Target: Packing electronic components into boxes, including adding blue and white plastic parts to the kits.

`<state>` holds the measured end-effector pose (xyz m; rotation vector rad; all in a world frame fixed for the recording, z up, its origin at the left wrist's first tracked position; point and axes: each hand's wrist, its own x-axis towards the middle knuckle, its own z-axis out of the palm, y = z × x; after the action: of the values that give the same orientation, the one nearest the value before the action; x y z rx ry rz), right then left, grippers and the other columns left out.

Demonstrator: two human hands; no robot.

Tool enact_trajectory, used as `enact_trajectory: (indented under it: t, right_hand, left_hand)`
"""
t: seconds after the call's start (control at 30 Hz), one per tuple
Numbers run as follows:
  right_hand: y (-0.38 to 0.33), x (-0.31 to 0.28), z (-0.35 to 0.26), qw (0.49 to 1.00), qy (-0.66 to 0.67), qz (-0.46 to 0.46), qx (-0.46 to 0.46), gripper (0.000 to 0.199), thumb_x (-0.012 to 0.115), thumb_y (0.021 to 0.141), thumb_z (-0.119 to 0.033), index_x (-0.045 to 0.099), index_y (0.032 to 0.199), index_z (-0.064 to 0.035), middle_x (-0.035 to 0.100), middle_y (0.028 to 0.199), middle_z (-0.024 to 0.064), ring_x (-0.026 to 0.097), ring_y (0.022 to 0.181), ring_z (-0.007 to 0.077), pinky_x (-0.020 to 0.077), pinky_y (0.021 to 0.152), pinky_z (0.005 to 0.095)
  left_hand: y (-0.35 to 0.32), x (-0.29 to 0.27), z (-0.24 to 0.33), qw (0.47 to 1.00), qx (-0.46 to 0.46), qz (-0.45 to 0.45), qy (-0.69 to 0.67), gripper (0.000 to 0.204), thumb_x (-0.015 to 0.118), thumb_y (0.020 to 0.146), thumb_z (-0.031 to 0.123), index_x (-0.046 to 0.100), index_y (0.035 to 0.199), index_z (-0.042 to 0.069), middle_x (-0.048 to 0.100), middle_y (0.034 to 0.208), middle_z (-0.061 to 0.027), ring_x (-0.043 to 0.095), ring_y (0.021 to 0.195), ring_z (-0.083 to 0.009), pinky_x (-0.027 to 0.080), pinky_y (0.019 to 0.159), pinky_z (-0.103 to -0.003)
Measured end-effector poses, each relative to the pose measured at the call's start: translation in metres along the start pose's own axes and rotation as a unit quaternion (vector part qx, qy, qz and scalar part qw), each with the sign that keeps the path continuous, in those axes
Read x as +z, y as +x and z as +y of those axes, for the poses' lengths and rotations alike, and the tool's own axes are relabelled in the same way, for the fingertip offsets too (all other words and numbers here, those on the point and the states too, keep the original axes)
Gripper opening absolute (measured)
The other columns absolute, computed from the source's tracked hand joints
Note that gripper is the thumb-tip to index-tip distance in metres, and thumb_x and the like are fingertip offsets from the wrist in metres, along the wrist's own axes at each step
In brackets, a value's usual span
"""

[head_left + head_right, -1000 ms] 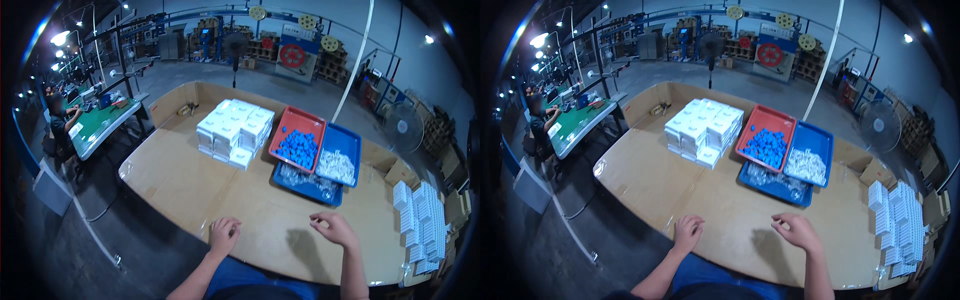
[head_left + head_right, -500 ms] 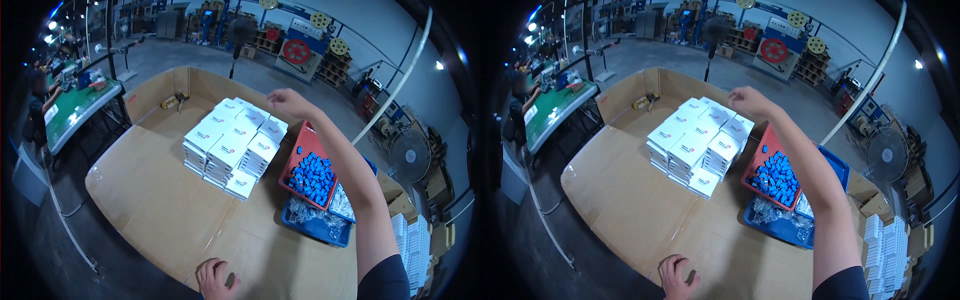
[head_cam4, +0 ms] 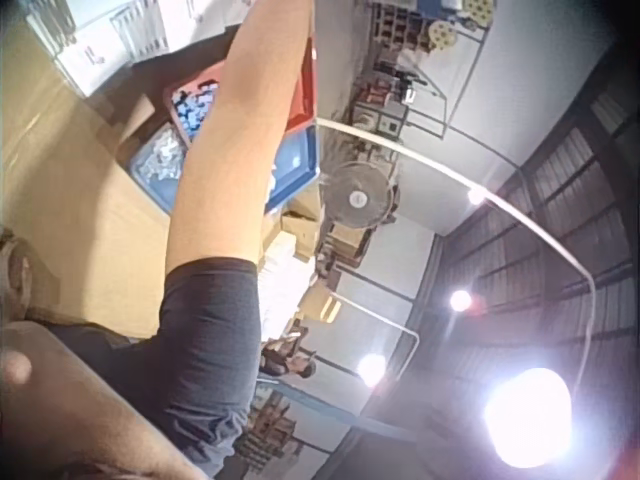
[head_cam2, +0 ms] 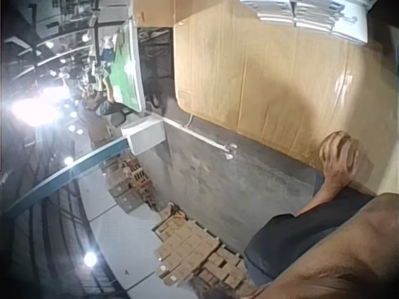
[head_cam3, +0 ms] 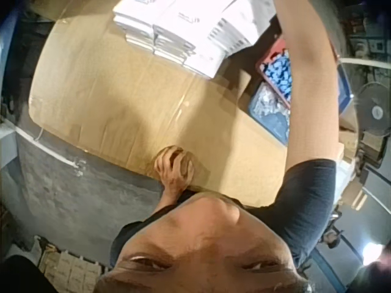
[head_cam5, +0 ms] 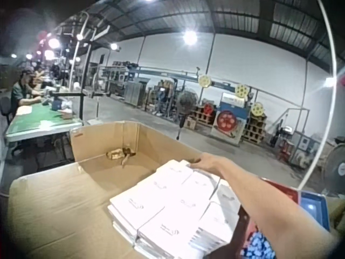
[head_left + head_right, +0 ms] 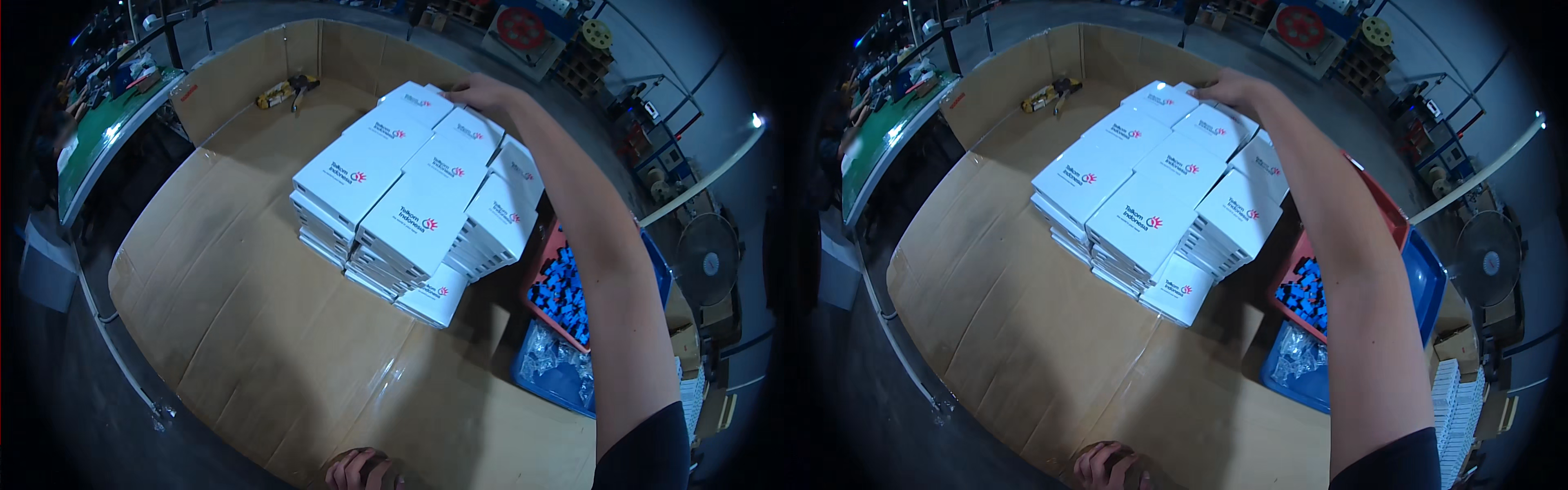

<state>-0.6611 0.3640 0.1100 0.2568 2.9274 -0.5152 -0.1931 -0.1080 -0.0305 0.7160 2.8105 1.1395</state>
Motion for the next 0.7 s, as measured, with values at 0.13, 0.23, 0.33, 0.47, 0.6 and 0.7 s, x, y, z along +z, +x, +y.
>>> enact_trajectory:
  t: [0.13, 0.23, 0.33, 0.47, 0.6, 0.7]
  right_hand:
    - [0.025, 0.008, 0.03, 0.997, 0.048, -0.018, 0.05, 0.065, 0.07, 0.097, -0.047, 0.064, 0.14, 0.0027, 0.068, 0.135, 0.0182, 0.065, 0.121, 0.0278, 0.0479, 0.109, 0.0383]
    - [0.025, 0.011, 0.025, 0.999, 0.028, 0.0, 0.043, 0.068, 0.073, 0.095, -0.048, 0.064, 0.139, 0.0034, 0.069, 0.132, 0.0192, 0.065, 0.121, 0.0287, 0.0473, 0.11, 0.0386]
    - [0.02, 0.009, 0.019, 0.999, -0.012, 0.035, 0.028, 0.072, 0.077, 0.091, -0.051, 0.066, 0.137, 0.0032, 0.071, 0.128, 0.0191, 0.066, 0.12, 0.0269, 0.0482, 0.108, 0.0369]
    - [0.0, -0.004, 0.012, 0.991, 0.065, 0.112, 0.026, 0.067, 0.081, 0.088, -0.051, 0.072, 0.128, 0.0007, 0.074, 0.117, 0.0162, 0.068, 0.114, 0.0243, 0.051, 0.101, 0.035]
    - [-0.043, -0.023, 0.012, 0.96, 0.174, 0.216, -0.034, 0.043, 0.084, 0.09, -0.036, 0.073, 0.115, -0.0022, 0.074, 0.105, 0.0098, 0.067, 0.102, 0.0175, 0.0524, 0.089, 0.0327]
    - [-0.095, -0.04, 0.011, 0.905, 0.318, 0.258, -0.117, 0.033, 0.087, 0.088, -0.019, 0.072, 0.112, -0.0012, 0.072, 0.096, 0.0052, 0.061, 0.085, 0.0106, 0.0463, 0.072, 0.0273]
  left_hand:
    - [0.0, 0.007, -0.002, 1.0, 0.009, 0.01, 0.013, 0.034, 0.074, 0.088, 0.03, 0.071, 0.116, 0.01, 0.06, 0.133, -0.015, 0.055, 0.128, -0.0373, 0.036, 0.112, -0.053]
    - [-0.003, 0.007, -0.003, 1.0, 0.003, 0.006, 0.019, 0.036, 0.074, 0.088, 0.031, 0.07, 0.117, 0.01, 0.06, 0.133, -0.0153, 0.055, 0.128, -0.0373, 0.036, 0.112, -0.053]
    - [-0.004, 0.004, -0.003, 1.0, 0.002, 0.001, 0.022, 0.039, 0.073, 0.089, 0.031, 0.068, 0.12, 0.009, 0.06, 0.134, -0.0154, 0.056, 0.127, -0.0375, 0.036, 0.112, -0.053]
    - [-0.003, 0.002, 0.0, 1.0, 0.006, 0.019, 0.007, 0.041, 0.073, 0.09, 0.031, 0.066, 0.123, 0.007, 0.06, 0.133, -0.0155, 0.056, 0.127, -0.0373, 0.035, 0.112, -0.053]
    - [-0.003, -0.001, 0.002, 0.999, 0.026, 0.019, 0.01, 0.042, 0.072, 0.09, 0.031, 0.066, 0.124, 0.006, 0.061, 0.131, -0.0153, 0.056, 0.127, -0.0367, 0.033, 0.113, -0.054]
    - [-0.006, -0.004, 0.002, 0.998, 0.048, 0.034, 0.0, 0.045, 0.074, 0.09, 0.035, 0.066, 0.125, 0.007, 0.062, 0.131, -0.0149, 0.055, 0.129, -0.0363, 0.032, 0.114, -0.055]
